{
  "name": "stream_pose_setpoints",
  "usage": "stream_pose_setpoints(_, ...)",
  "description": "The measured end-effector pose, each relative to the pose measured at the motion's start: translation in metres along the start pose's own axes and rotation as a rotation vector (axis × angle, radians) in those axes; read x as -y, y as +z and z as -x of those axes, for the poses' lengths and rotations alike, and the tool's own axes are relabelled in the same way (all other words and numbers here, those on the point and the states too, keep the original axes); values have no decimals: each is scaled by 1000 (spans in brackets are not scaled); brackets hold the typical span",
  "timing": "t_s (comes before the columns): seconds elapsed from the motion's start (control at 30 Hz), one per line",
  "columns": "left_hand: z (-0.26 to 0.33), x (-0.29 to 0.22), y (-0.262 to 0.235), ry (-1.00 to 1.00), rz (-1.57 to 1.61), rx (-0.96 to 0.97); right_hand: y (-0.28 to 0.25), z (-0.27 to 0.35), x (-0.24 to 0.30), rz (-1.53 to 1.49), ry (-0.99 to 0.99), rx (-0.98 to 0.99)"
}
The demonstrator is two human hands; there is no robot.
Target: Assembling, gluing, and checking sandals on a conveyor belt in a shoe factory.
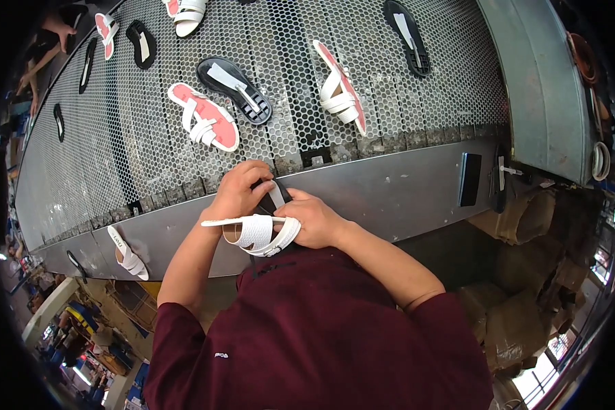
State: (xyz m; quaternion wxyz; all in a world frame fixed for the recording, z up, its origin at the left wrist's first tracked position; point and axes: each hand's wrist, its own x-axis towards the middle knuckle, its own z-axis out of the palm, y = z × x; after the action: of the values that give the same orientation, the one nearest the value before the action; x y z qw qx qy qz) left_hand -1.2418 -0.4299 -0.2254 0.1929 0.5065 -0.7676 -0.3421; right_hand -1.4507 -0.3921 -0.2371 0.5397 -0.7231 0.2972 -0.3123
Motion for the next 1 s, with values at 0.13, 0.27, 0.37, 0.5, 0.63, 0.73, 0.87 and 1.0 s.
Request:
stream_pose_setpoints(0.13,-5,-3,2,93,-61,-20,-6,2,1,8,69,43)
stream_pose_setpoints(0.27,-8,-8,2,133,-82,0,-8,6,-3,20,58,32)
stream_pose_setpoints(0.37,-9,-9,3,163,-105,-13,-11,8,-3,11,81,31)
stream_pose_setpoints(0.5,-12,-11,5,142,-92,6,-16,7,-2,-13,69,41)
stream_pose_setpoints(0.63,-17,-17,8,153,-81,-14,-18,8,-3,4,60,-12)
stream_pose_setpoints(0.73,-15,-20,11,103,-36,14,-21,9,-4,-8,77,-22)
stream_pose_setpoints(0.87,-12,-20,16,65,-20,2,-25,10,-5,13,52,-9)
stream_pose_setpoints(1.0,-13,-23,18,38,-14,26,-29,11,-5,-27,59,-22)
